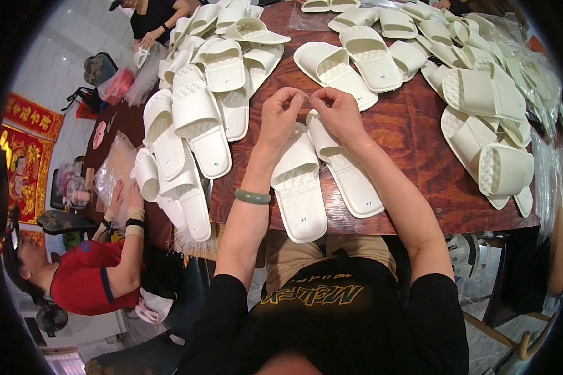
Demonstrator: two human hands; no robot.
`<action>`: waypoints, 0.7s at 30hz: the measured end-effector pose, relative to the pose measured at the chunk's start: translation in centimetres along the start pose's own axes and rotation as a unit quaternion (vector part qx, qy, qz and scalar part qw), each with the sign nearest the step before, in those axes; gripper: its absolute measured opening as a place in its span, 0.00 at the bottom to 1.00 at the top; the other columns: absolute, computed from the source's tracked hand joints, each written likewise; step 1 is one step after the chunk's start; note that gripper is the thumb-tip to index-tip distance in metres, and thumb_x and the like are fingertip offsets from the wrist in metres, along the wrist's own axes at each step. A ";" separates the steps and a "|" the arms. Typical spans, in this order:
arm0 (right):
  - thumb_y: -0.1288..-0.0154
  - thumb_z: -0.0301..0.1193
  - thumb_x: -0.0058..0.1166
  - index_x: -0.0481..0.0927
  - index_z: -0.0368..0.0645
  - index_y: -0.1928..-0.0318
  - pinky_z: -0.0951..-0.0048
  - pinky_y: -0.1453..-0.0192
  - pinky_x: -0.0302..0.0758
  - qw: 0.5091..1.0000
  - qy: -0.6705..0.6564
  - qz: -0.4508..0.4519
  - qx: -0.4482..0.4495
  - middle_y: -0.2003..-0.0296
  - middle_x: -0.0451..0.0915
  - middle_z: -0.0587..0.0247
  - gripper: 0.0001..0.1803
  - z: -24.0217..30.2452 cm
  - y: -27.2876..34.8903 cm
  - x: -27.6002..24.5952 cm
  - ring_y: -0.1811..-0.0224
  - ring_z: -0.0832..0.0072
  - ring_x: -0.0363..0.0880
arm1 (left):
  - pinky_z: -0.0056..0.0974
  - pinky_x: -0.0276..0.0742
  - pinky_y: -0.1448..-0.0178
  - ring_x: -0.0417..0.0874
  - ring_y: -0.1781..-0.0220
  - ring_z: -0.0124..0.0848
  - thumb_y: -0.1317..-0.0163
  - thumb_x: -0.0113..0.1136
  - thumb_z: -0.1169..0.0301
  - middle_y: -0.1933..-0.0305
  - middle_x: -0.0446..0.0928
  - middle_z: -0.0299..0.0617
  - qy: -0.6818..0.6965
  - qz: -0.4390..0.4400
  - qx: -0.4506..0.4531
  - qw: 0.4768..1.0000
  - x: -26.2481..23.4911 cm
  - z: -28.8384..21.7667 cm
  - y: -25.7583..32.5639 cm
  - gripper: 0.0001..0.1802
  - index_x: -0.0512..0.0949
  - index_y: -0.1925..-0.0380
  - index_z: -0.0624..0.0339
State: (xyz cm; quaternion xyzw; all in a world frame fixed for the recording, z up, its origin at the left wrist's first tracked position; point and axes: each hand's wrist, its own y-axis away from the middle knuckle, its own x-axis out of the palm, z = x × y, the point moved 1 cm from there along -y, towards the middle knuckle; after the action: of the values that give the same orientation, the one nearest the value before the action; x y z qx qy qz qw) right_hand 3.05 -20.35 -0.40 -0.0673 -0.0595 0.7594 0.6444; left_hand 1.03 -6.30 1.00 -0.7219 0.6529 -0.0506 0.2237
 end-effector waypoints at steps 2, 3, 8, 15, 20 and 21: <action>0.41 0.30 0.57 0.80 0.34 0.67 0.82 0.70 0.68 1.000 -0.013 0.019 -0.003 0.75 0.77 0.69 0.10 0.2 0.3 0.0 0.74 0.86 0.70 | 0.26 0.72 0.62 0.76 0.68 0.20 0.40 0.54 0.75 0.69 0.78 0.36 0.019 -0.001 -0.002 1.000 0.0 -0.1 0.1 0.06 0.78 0.67 0.66; 0.41 0.30 0.57 0.80 0.34 0.67 0.82 0.70 0.68 0.999 -0.025 0.037 -0.006 0.76 0.77 0.69 0.10 0.4 0.3 0.1 0.75 0.86 0.70 | 0.26 0.71 0.63 0.76 0.68 0.20 0.40 0.54 0.74 0.70 0.78 0.36 0.038 -0.001 -0.003 0.999 -0.1 -0.2 0.1 0.06 0.78 0.67 0.65; 0.41 0.30 0.57 0.80 0.34 0.66 0.82 0.70 0.68 1.000 0.012 0.015 -0.004 0.76 0.77 0.70 0.10 0.2 0.2 -0.1 0.74 0.86 0.70 | 0.26 0.69 0.65 0.74 0.70 0.20 0.40 0.54 0.74 0.70 0.78 0.34 -0.005 0.005 -0.014 1.000 0.0 -0.1 0.0 0.06 0.78 0.68 0.65; 0.42 0.30 0.56 0.80 0.34 0.66 0.81 0.69 0.69 1.000 0.021 0.013 -0.009 0.75 0.78 0.69 0.10 0.0 0.0 -0.1 0.74 0.86 0.71 | 0.27 0.68 0.67 0.72 0.72 0.19 0.41 0.54 0.74 0.73 0.76 0.35 -0.010 -0.002 0.006 1.000 0.0 -0.1 -0.1 0.06 0.77 0.70 0.66; 0.42 0.30 0.56 0.80 0.34 0.66 0.81 0.68 0.69 0.999 0.015 0.034 -0.027 0.74 0.78 0.68 0.10 0.4 0.3 0.0 0.73 0.85 0.72 | 0.27 0.68 0.70 0.71 0.75 0.20 0.41 0.53 0.74 0.75 0.75 0.36 0.015 -0.011 0.016 1.000 0.1 0.2 0.0 0.06 0.76 0.71 0.67; 0.41 0.30 0.56 0.80 0.34 0.65 0.82 0.67 0.69 0.999 0.012 0.036 -0.008 0.73 0.79 0.68 0.10 0.6 0.3 0.2 0.72 0.85 0.72 | 0.26 0.66 0.70 0.70 0.75 0.19 0.40 0.53 0.73 0.74 0.75 0.34 0.028 -0.038 0.030 0.998 -0.2 0.3 0.0 0.07 0.76 0.70 0.65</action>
State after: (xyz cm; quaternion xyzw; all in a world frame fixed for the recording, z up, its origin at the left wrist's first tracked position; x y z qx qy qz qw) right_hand 2.59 -20.23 0.11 -0.0837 -0.0550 0.7810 0.6165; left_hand 1.14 -6.06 0.73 -0.7374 0.6292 -0.0991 0.2248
